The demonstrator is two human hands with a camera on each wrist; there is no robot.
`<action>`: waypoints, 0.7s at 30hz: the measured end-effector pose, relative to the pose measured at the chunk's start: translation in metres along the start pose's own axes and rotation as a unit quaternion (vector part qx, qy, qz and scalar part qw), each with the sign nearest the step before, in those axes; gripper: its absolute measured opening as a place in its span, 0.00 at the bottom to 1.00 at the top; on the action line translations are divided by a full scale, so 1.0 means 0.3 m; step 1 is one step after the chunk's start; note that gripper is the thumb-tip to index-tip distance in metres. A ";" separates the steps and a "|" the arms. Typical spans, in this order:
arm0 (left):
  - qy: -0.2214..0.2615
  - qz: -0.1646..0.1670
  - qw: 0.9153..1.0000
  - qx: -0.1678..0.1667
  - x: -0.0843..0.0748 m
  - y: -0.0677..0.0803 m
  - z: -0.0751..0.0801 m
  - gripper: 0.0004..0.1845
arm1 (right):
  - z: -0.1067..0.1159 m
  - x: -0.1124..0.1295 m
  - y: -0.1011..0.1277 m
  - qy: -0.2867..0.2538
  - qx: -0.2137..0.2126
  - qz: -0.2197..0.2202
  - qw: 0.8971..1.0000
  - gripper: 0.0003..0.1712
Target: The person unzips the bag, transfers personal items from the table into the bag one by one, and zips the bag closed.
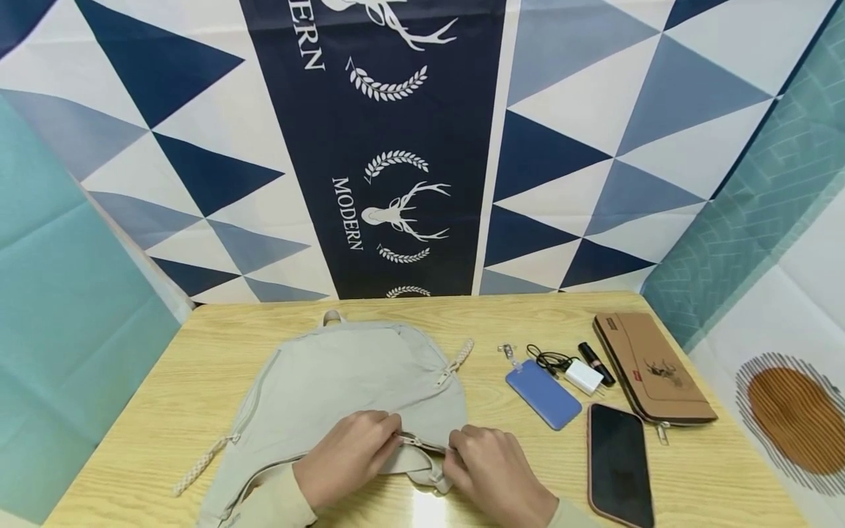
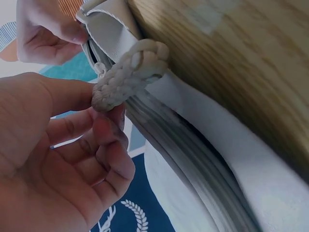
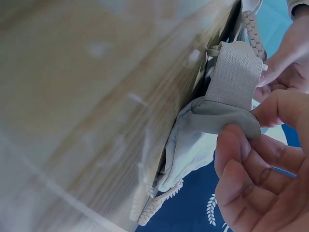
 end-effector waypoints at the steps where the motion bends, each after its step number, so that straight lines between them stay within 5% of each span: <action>1: 0.000 0.002 1.000 -0.001 0.005 0.005 0.001 0.11 | 0.000 0.002 -0.001 0.003 0.000 0.001 1.000 0.20; 21: 0.024 0.043 0.999 -0.007 0.079 0.085 0.022 0.10 | -0.005 -0.002 0.001 0.016 0.005 -0.011 1.000 0.22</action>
Point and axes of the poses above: each hand's wrist, its own y-axis away from the middle knuckle, its own z-axis out of the back of the hand, x = y × z, the point moved 9 cm from there along -y, towards the middle knuckle, and after that the axes turned 2 degrees about -y, right-handed, at the moved point
